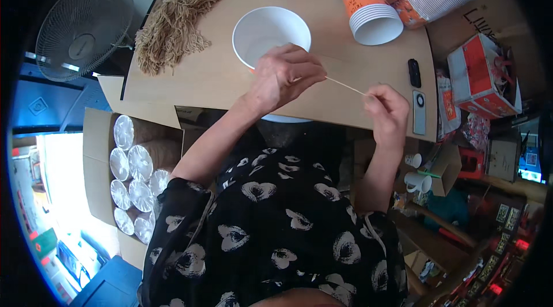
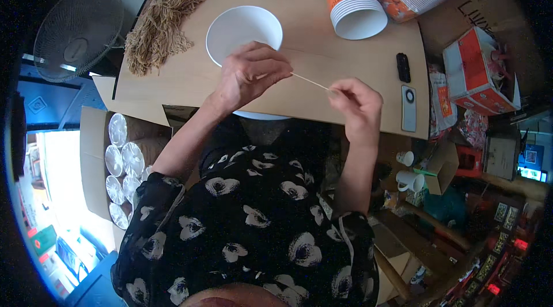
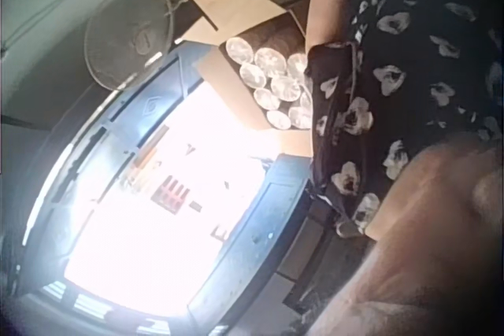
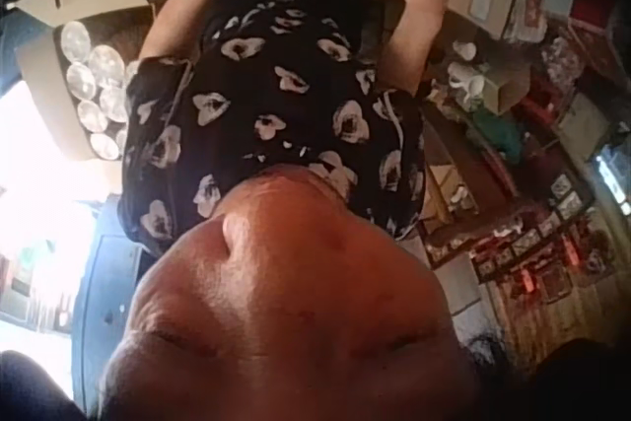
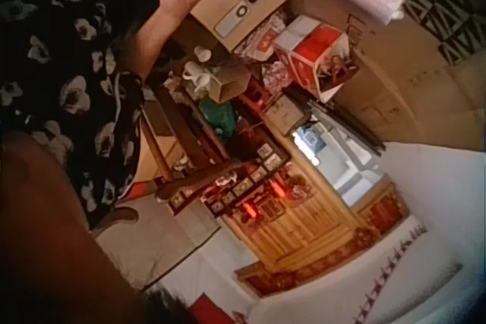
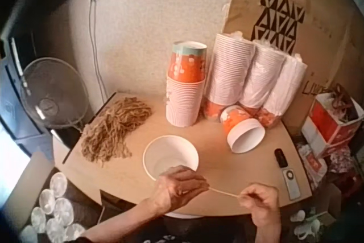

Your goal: Attaching string handles to paper buckets and stacking them for packaging.

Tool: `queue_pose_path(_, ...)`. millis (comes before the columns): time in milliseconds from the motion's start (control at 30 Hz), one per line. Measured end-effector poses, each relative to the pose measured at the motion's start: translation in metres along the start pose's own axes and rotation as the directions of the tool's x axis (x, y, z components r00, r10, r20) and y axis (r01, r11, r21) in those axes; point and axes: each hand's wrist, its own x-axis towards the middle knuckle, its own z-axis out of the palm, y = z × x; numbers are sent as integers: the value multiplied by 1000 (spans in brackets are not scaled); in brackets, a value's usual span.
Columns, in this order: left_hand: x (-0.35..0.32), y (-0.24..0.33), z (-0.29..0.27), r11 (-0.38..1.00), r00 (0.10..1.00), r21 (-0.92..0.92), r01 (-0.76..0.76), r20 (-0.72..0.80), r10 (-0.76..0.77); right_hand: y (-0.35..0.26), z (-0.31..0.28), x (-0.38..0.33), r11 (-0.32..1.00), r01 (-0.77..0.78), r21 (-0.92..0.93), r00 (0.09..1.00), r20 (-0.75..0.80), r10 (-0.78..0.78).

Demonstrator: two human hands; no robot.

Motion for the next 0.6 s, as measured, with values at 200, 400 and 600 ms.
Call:
queue_pose_path(200,-22,-20,1,970,991,219,102,-108,-79,7,-34,-23,851,170,497,985,-94,-142)
queue_pose_path(400,-33,-32,1,952,975,220,213,-107,-193,10,-53,-27,648,232,726,968,-104,-230)
queue_pose_path(600,-40,-34,-33,889,971,414,195,47,-235,21,-52,-14,614,251,748,964,-248,-92)
